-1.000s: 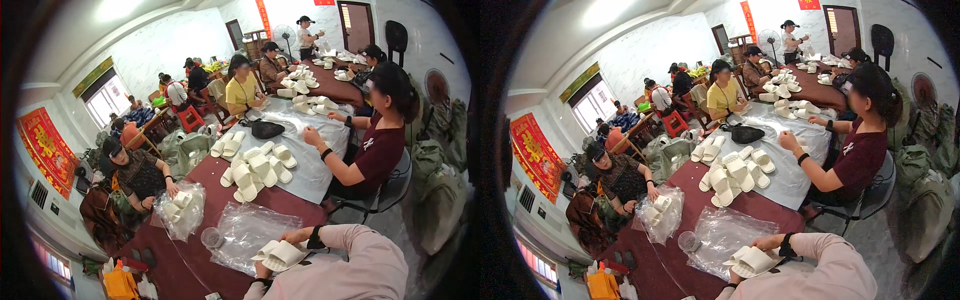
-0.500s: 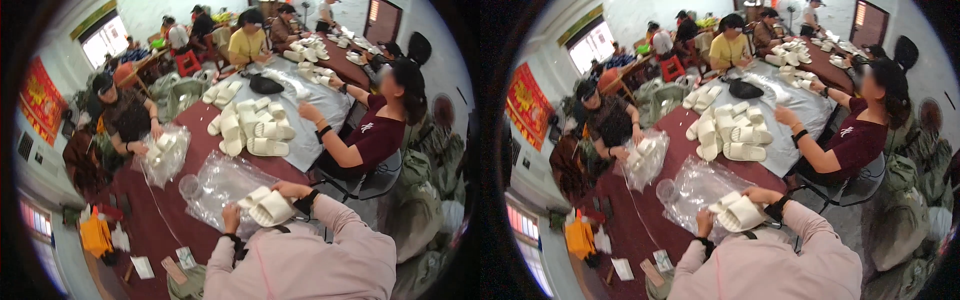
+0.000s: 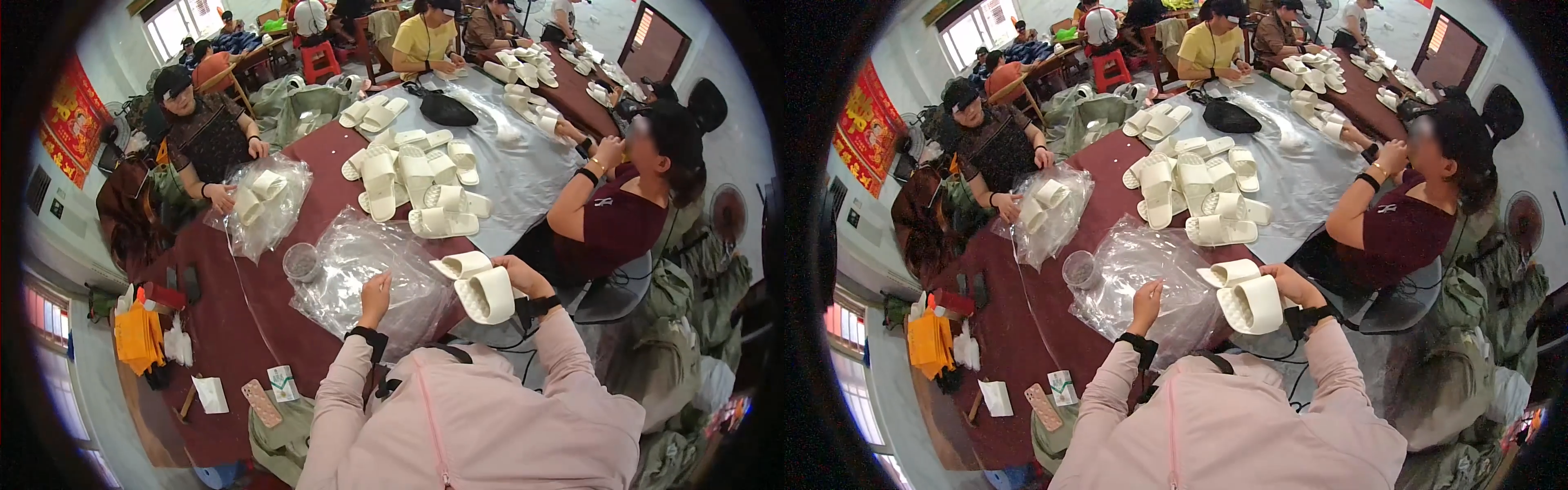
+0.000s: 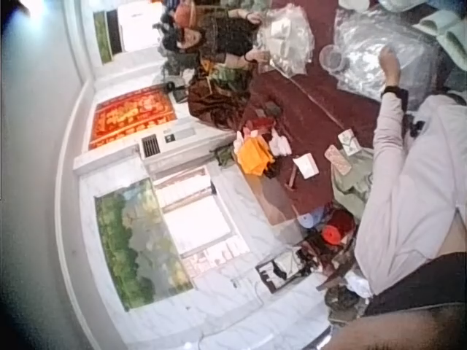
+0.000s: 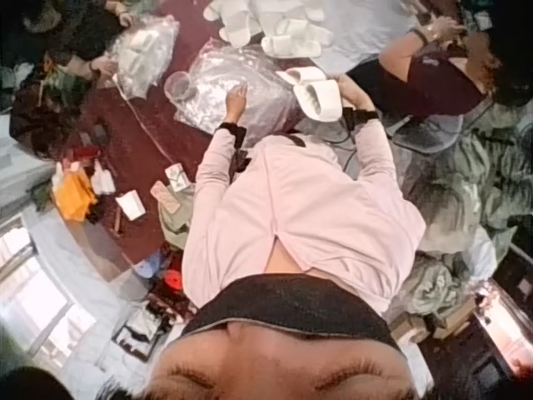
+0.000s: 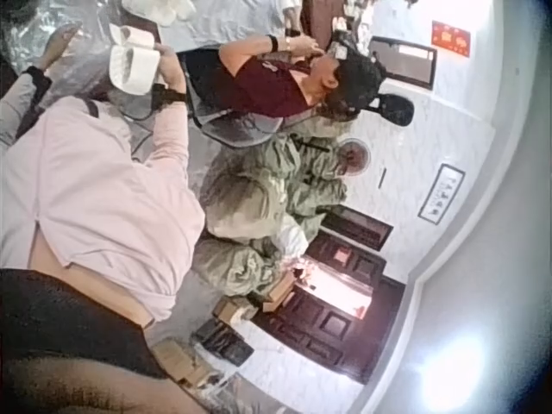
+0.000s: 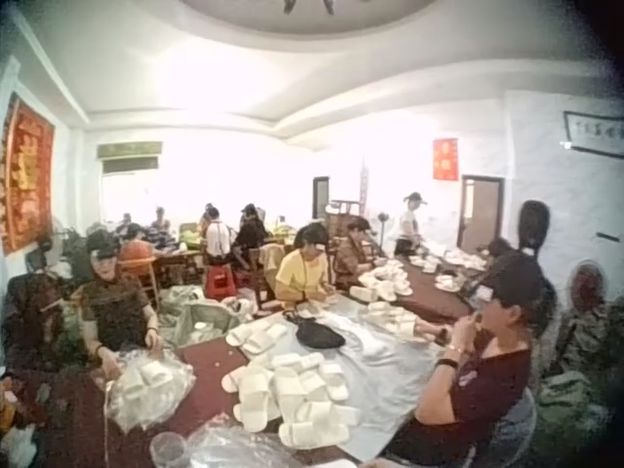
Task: Sorting and packing white sandals into plastic bags in a manufacturing facility.
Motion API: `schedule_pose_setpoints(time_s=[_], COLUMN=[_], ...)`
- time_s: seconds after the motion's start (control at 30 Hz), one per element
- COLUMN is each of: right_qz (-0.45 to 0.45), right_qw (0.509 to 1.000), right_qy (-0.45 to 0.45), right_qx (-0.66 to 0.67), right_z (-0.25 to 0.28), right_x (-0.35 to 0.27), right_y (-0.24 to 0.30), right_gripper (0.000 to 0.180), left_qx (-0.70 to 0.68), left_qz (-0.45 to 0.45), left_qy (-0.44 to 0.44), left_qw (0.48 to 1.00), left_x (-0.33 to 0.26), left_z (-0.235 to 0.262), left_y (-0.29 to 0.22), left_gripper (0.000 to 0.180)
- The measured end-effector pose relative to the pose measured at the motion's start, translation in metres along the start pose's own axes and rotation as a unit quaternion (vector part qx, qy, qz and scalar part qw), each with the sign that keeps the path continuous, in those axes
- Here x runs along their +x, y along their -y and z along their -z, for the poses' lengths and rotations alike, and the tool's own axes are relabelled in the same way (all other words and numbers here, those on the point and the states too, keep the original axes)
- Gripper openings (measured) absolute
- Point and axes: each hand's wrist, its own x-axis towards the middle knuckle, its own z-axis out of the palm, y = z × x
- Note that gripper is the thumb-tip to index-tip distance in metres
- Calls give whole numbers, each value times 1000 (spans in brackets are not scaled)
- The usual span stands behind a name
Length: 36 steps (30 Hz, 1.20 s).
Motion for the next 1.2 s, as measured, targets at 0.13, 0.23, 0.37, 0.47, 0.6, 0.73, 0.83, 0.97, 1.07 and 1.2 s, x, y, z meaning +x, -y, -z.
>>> schedule_pose_setpoints(time_s=[0.13, 0.23, 0.37, 0.47, 0.6, 0.73, 0.83, 0.97, 1.07, 1.2], right_qz=[-12, -8, 58, 135, 235, 248, 274, 299, 302, 345], right_qw=[995, 985, 976, 955, 830, 811, 798, 797, 784, 758], right_qy=[-38, -118, -168, -141, -188, -206, -233, -276, -291, -226], right_qx=[-89, -125, -124, -225, -469, -489, -484, -447, -458, -505], right_z=[7, 3, -9, -13, -20, -30, -33, -32, -31, -40], right_x=[5, 18, 36, 49, 68, 74, 69, 67, 64, 58], right_y=[-14, -18, -19, -23, -31, -35, -28, -24, -23, -21], right_gripper=[21, 21, 18, 19, 11, 5, 6, 6, 8, 12], left_qx=[-2, 11, 56, 36, 23, -10, -75, -161, -177, -201], left_qz=[-8, -42, -64, -39, -38, -18, 21, 70, 93, 98], left_qy=[51, 74, 102, 127, 110, 119, 151, 216, 234, 265], left_qw=[999, 996, 991, 990, 993, 993, 985, 961, 951, 938], left_x=[4, 2, -4, -7, -10, -8, -5, -1, 4, 11], left_z=[1, 6, 14, 18, 19, 21, 28, 40, 43, 45], left_y=[-10, -13, -17, -27, -25, -23, -18, -11, -20, -28], left_gripper=[24, 23, 22, 22, 22, 23, 24, 24, 24, 25])
